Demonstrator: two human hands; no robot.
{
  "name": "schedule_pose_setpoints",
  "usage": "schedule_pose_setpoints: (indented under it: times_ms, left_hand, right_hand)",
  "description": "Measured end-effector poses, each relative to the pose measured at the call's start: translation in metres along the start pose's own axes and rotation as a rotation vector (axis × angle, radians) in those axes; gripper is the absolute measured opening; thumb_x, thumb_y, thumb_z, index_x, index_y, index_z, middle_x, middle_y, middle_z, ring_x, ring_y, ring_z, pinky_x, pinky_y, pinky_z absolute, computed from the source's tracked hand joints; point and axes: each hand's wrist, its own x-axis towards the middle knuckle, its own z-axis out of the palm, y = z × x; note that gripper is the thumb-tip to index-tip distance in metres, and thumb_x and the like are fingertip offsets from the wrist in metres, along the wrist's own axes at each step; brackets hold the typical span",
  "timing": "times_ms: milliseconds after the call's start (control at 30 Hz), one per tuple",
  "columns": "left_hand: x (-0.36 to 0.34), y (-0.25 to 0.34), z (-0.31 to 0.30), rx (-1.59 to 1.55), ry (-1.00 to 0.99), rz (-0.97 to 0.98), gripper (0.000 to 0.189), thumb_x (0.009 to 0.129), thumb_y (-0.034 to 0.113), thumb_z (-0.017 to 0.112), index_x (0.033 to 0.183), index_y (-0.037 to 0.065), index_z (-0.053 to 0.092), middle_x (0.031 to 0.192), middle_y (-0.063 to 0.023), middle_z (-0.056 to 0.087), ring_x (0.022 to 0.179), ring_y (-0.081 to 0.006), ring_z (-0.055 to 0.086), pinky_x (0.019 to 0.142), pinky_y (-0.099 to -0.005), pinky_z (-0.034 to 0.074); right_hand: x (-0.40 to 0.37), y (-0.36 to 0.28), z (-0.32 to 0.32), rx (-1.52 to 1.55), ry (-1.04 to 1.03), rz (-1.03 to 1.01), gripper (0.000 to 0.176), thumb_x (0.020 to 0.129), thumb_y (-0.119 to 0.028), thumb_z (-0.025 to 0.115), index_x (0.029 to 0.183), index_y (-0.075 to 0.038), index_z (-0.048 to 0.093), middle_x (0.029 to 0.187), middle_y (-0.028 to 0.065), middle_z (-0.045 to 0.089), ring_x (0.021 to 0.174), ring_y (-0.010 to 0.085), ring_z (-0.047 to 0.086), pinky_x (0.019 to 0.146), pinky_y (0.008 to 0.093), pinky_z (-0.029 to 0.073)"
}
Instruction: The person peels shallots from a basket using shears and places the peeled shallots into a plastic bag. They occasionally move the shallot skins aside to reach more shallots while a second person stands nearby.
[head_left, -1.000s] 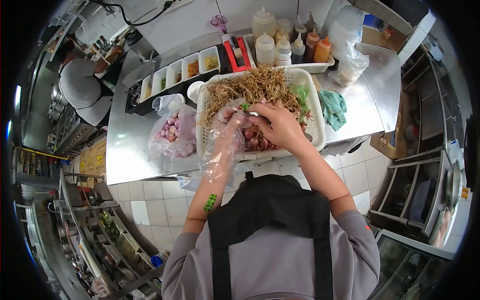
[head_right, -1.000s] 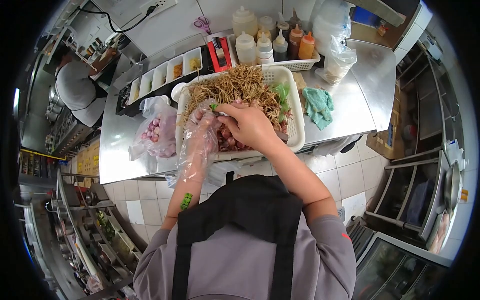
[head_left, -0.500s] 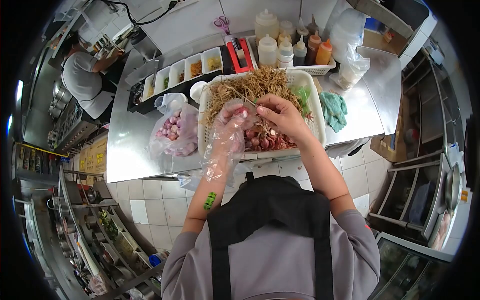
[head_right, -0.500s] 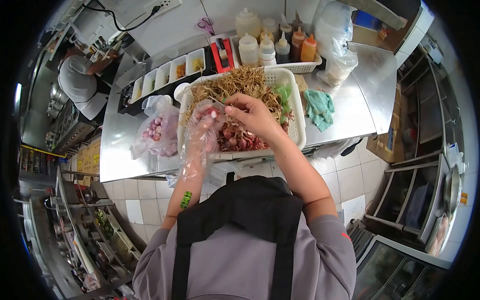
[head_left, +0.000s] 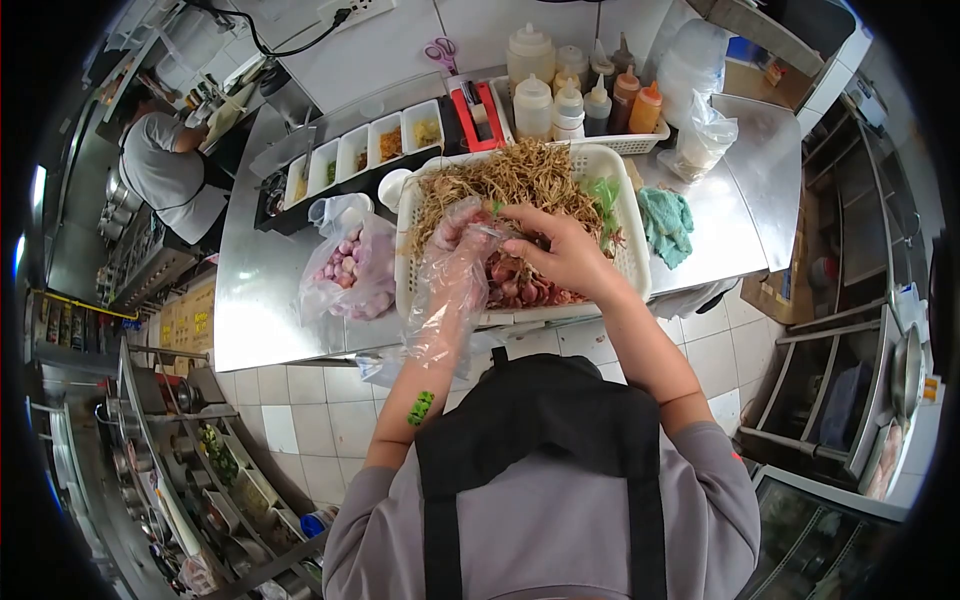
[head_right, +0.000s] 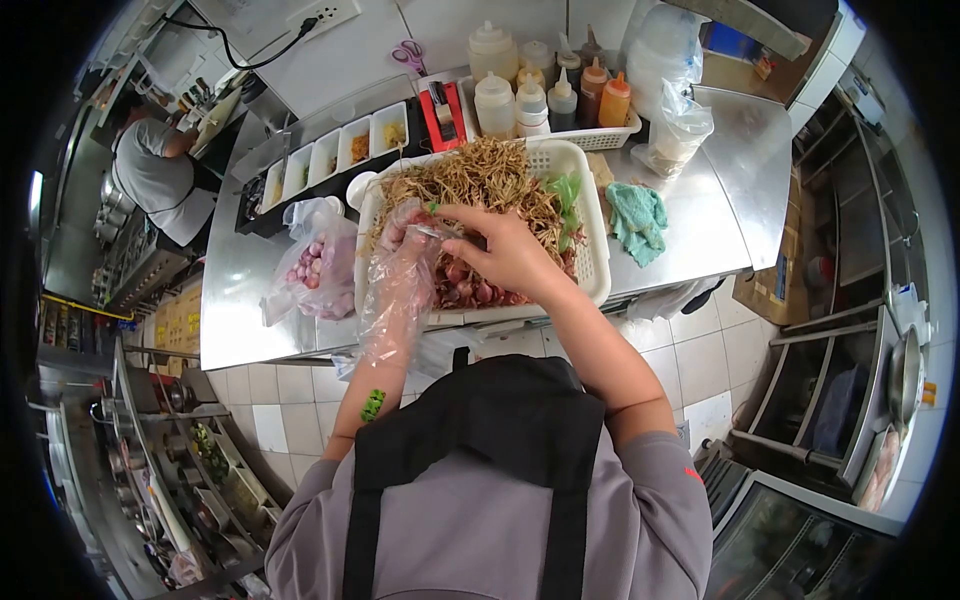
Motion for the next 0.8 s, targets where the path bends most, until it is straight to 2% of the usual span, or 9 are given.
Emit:
schedule_pose_setpoints:
  times_ms: [133, 200, 300, 367, 467, 600, 667, 700, 800]
  left_hand:
    - [-0.001, 0.001, -0.003, 0.147, 0.052, -0.031, 0.029, 0.084, -0.005, 0.057, 0.113, -0.001, 0.054, 0.103, -0.0111, 0.060, 0.089, -0.0187, 0.061, 0.081, -0.0308, 0.053]
    - [-0.003, 0.004, -0.005, 0.246, 0.041, -0.019, 0.032, 0.083, -0.008, 0.056, 0.114, -0.001, 0.053, 0.103, -0.0112, 0.060, 0.089, -0.0184, 0.061, 0.080, -0.0305, 0.053]
    - [-0.004, 0.018, 0.001, 0.339, -0.032, -0.073, 0.041, 0.080, -0.011, 0.055, 0.119, 0.000, 0.052, 0.103, -0.0104, 0.060, 0.090, -0.0168, 0.061, 0.078, -0.0297, 0.053]
    - [-0.002, 0.025, 0.003, 0.579, -0.130, 0.013, 0.048, 0.078, -0.011, 0.057, 0.124, 0.002, 0.051, 0.101, -0.0089, 0.061, 0.090, -0.0145, 0.060, 0.075, -0.0280, 0.053]
    - [0.002, 0.035, -0.002, 0.537, -0.239, -0.162, 0.051, 0.077, -0.011, 0.057, 0.126, 0.003, 0.050, 0.101, -0.0079, 0.061, 0.088, -0.0129, 0.060, 0.073, -0.0264, 0.052]
    - [0.005, 0.033, -0.011, 0.644, -0.247, -0.135, 0.052, 0.078, -0.011, 0.058, 0.127, 0.003, 0.050, 0.102, -0.0081, 0.061, 0.086, -0.0122, 0.060, 0.073, -0.0254, 0.051]
    - [0.005, 0.034, -0.011, 0.565, -0.239, -0.297, 0.050, 0.076, -0.010, 0.062, 0.124, 0.000, 0.051, 0.119, -0.0089, 0.057, 0.095, -0.0150, 0.060, 0.080, -0.0281, 0.052]
    - [0.004, 0.033, -0.011, 0.565, -0.240, -0.299, 0.050, 0.076, -0.010, 0.062, 0.124, 0.000, 0.051, 0.119, -0.0089, 0.057, 0.095, -0.0150, 0.060, 0.080, -0.0281, 0.052]
    - [0.003, 0.027, -0.011, 0.540, -0.256, -0.298, 0.053, 0.076, -0.010, 0.063, 0.127, 0.001, 0.050, 0.117, -0.0090, 0.058, 0.096, -0.0144, 0.059, 0.079, -0.0274, 0.052]
  right_hand:
    - [0.002, -0.004, -0.003, 0.018, -0.018, 0.013, 0.038, 0.082, -0.015, 0.066, 0.118, -0.009, 0.058, 0.096, 0.0161, 0.065, 0.079, 0.0293, 0.064, 0.072, 0.0341, 0.049]
    - [0.002, -0.008, -0.009, -0.038, -0.126, 0.080, 0.036, 0.084, -0.015, 0.065, 0.118, -0.005, 0.058, 0.104, 0.0148, 0.064, 0.092, 0.0274, 0.062, 0.081, 0.0336, 0.046]
    - [0.003, -0.009, -0.020, -0.191, -0.224, -0.010, 0.034, 0.083, -0.014, 0.065, 0.115, -0.006, 0.060, 0.096, 0.0157, 0.065, 0.085, 0.0300, 0.062, 0.075, 0.0341, 0.047]
    - [0.006, -0.012, -0.026, -0.149, -0.275, 0.023, 0.034, 0.082, -0.014, 0.066, 0.115, -0.007, 0.061, 0.092, 0.0159, 0.065, 0.083, 0.0305, 0.062, 0.073, 0.0346, 0.046]
    - [0.005, -0.007, -0.025, -0.101, -0.302, 0.028, 0.033, 0.081, -0.014, 0.067, 0.114, -0.008, 0.062, 0.087, 0.0158, 0.065, 0.079, 0.0308, 0.061, 0.070, 0.0355, 0.046]
    - [0.003, -0.001, -0.020, -0.113, -0.222, -0.044, 0.031, 0.081, -0.015, 0.067, 0.111, -0.008, 0.063, 0.082, 0.0150, 0.064, 0.074, 0.0306, 0.061, 0.067, 0.0359, 0.046]
    - [0.003, 0.004, -0.016, -0.154, -0.190, -0.080, 0.029, 0.081, -0.015, 0.067, 0.109, -0.008, 0.063, 0.083, 0.0148, 0.064, 0.075, 0.0308, 0.061, 0.068, 0.0357, 0.046]
    - [0.003, 0.006, -0.015, -0.195, -0.157, -0.116, 0.027, 0.081, -0.015, 0.067, 0.107, -0.008, 0.063, 0.083, 0.0146, 0.064, 0.076, 0.0310, 0.060, 0.069, 0.0355, 0.046]
    - [0.006, 0.008, -0.016, -0.121, -0.237, -0.014, 0.025, 0.082, -0.015, 0.066, 0.106, -0.008, 0.062, 0.087, 0.0136, 0.064, 0.080, 0.0319, 0.060, 0.072, 0.0354, 0.046]
